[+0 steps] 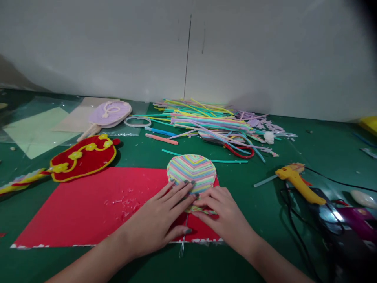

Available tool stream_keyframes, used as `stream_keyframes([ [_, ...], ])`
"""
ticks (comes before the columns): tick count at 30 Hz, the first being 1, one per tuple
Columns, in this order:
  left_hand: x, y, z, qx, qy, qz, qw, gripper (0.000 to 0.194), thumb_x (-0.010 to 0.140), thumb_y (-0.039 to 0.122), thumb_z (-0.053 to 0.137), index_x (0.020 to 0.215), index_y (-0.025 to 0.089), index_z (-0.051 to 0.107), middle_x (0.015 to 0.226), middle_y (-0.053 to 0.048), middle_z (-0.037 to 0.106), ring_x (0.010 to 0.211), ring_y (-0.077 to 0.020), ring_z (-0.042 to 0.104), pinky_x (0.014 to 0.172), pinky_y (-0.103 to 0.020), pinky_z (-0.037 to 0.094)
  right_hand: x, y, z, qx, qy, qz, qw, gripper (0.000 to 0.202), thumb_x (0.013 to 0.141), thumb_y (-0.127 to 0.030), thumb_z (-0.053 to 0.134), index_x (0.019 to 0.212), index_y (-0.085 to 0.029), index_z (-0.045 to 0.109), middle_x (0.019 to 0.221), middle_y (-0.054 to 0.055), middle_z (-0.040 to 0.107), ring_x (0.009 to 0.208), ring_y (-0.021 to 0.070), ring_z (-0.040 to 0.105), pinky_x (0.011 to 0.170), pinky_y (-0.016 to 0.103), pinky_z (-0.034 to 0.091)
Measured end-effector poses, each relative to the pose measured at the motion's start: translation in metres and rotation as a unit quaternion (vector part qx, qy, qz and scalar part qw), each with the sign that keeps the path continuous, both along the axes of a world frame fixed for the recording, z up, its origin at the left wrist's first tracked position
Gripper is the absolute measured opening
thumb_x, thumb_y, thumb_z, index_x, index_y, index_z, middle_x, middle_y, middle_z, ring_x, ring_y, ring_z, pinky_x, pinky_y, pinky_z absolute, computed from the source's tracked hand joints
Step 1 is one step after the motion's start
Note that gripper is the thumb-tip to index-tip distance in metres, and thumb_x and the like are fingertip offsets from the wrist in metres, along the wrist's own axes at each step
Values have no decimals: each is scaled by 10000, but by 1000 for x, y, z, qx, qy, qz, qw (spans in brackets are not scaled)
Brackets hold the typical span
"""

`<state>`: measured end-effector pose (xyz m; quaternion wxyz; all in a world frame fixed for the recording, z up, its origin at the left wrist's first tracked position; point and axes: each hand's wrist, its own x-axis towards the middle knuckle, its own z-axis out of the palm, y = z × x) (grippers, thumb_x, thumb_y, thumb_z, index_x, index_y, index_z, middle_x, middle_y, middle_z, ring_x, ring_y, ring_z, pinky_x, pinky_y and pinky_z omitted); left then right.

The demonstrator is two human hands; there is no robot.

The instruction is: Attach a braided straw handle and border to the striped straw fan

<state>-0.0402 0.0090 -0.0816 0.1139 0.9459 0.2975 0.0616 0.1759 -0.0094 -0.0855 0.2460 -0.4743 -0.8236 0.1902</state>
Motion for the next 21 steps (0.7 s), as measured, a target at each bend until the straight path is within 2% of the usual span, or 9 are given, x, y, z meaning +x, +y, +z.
stream_keyframes([
  [3, 1, 0, -5, 16, 7, 18, 1000, 601, 919, 500, 373, 1444, 242, 235, 1499, -40, 271, 1370, -214, 279, 1122, -399, 248, 0, 0, 0, -7, 5, 2, 1000, 63, 831, -268, 633, 858, -212, 623, 861, 15, 623, 846, 165, 543, 733, 312, 383],
  [8, -6, 6, -13, 85, 6, 206, 975, 562, 943, 460, 314, 1433, 188, 277, 1481, -96, 305, 1361, -268, 293, 1117, -530, 161, 2, 0, 0, -19, 16, 1, 1000, 91, 838, -262, 625, 921, -226, 635, 872, 22, 628, 863, 170, 551, 737, 310, 388],
  [10, -6, 7, -11, 84, 5, 200, 976, 550, 941, 455, 324, 1424, 192, 302, 1475, -93, 320, 1356, -264, 304, 1118, -528, 158, 2, 0, 0, -18, 15, 1, 1000, 93, 841, -260, 620, 927, -227, 635, 874, 25, 628, 860, 170, 553, 736, 311, 390],
  [13, -1, 3, -7, 55, 3, 83, 995, 528, 934, 470, 349, 1411, 245, 324, 1468, -44, 346, 1346, -217, 330, 1114, -442, 239, 2, 0, 0, -11, 11, 2, 1000, 72, 834, -263, 629, 893, -222, 633, 861, 21, 627, 850, 170, 552, 734, 315, 387],
  [14, 1, 2, -7, 49, 4, 55, 997, 526, 931, 479, 354, 1409, 261, 328, 1471, -32, 341, 1346, -210, 330, 1105, -423, 263, 2, -1, 0, -8, 9, 1, 1000, 63, 832, -266, 631, 876, -220, 631, 856, 18, 625, 846, 170, 553, 732, 315, 387],
  [15, 3, 1, -7, 50, 4, 52, 997, 521, 930, 480, 355, 1407, 273, 329, 1477, -28, 330, 1348, -214, 325, 1100, -427, 272, 2, -1, 1, -6, 7, -1, 1000, 61, 832, -269, 631, 869, -220, 630, 856, 17, 625, 845, 168, 554, 731, 314, 389],
  [16, 4, 1, -9, 57, 4, 74, 996, 512, 932, 473, 351, 1406, 279, 331, 1482, -32, 320, 1351, -229, 319, 1098, -453, 265, 1, -1, 1, -6, 5, -2, 1000, 60, 832, -269, 631, 868, -222, 630, 857, 16, 624, 846, 167, 556, 729, 311, 392],
  [19, 3, 2, -14, 87, -1, 202, 975, 501, 944, 440, 318, 1414, 267, 321, 1493, -75, 290, 1358, -287, 293, 1085, -558, 214, 1, -1, 2, -7, -1, -4, 1000, 71, 831, -259, 630, 897, -233, 637, 857, 13, 624, 851, 162, 562, 716, 299, 402],
  [21, 2, 1, -16, 92, 1, 234, 968, 518, 942, 450, 309, 1418, 246, 319, 1496, -92, 280, 1362, -301, 279, 1080, -578, 202, 1, -1, 2, -10, -1, -3, 1000, 83, 830, -250, 630, 911, -234, 637, 862, 10, 623, 858, 161, 560, 718, 297, 402],
])
